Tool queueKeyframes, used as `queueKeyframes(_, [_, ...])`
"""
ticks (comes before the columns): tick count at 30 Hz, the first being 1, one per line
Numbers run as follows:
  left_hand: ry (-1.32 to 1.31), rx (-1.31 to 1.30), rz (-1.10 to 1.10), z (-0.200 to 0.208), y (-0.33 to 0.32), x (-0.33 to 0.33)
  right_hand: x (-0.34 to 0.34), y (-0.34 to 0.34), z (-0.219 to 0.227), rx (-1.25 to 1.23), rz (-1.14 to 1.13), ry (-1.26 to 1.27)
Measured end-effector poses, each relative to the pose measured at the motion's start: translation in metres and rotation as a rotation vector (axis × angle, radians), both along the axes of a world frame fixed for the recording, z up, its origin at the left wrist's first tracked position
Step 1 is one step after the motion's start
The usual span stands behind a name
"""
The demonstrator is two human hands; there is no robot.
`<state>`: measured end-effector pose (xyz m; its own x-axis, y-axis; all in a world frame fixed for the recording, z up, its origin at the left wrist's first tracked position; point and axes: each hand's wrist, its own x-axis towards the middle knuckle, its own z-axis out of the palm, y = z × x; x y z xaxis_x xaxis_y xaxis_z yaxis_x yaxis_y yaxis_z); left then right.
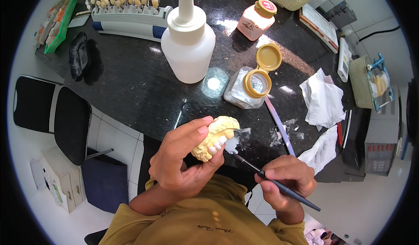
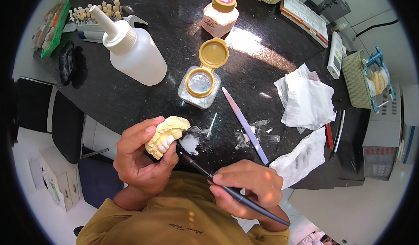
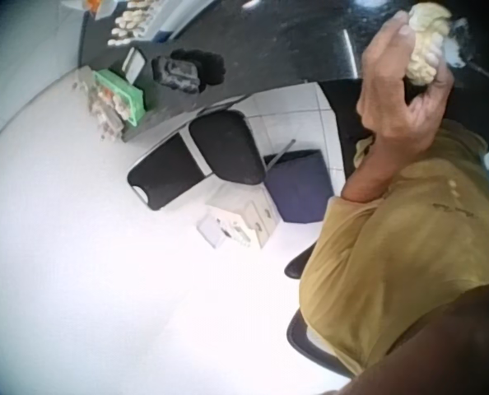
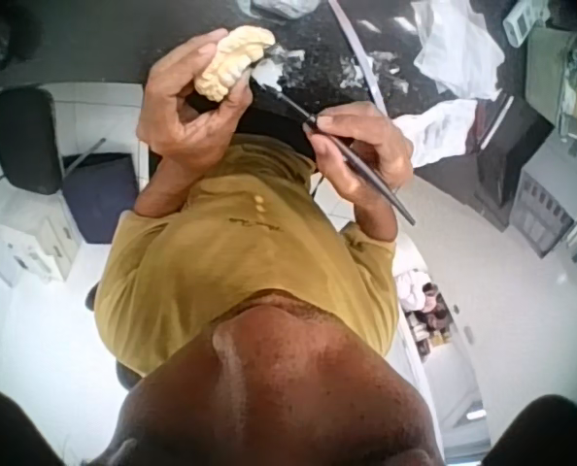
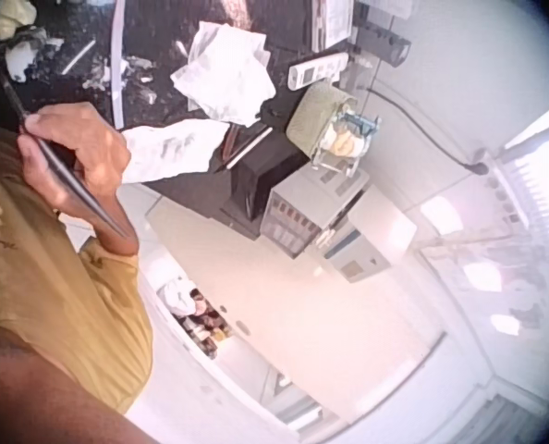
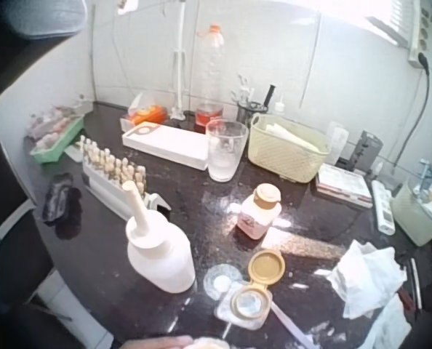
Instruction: The person applies a white substance and a pink liquid to a dental model using a thin brush and a metal tool, and wipes parts of the model with a white paper towel.
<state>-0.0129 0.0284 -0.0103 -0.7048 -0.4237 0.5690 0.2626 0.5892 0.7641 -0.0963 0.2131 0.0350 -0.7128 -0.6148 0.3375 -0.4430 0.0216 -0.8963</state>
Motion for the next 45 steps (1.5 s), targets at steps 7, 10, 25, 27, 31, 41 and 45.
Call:
queueKeyframes(7, [0.030, -0.008, 0.061, 0.001, 0.000, -0.004, 0.001, -0.013, -0.003, -0.111, 0.040, 0.201])
queueKeyframes(10, [0.040, -0.019, 0.094, 0.003, 0.000, -0.005, 0.003, -0.017, -0.006, -0.134, 0.035, 0.234])
queueKeyframes(25, [0.056, -0.022, 0.107, 0.002, 0.001, -0.006, 0.002, -0.018, -0.007, -0.095, 0.062, 0.270])
queueKeyframes(27, [0.060, -0.021, 0.108, 0.003, 0.001, -0.007, 0.002, -0.017, -0.007, -0.100, 0.048, 0.271])
queueKeyframes(31, [0.068, -0.025, 0.105, 0.001, 0.001, -0.007, 0.002, -0.019, -0.008, -0.107, 0.059, 0.267])
queueKeyframes(41, [0.076, -0.028, 0.108, 0.000, 0.001, -0.008, 0.001, -0.020, -0.008, -0.102, 0.067, 0.280])
queueKeyframes(45, [0.077, -0.029, 0.110, 0.000, 0.001, -0.007, 0.001, -0.019, -0.008, -0.099, 0.065, 0.283])
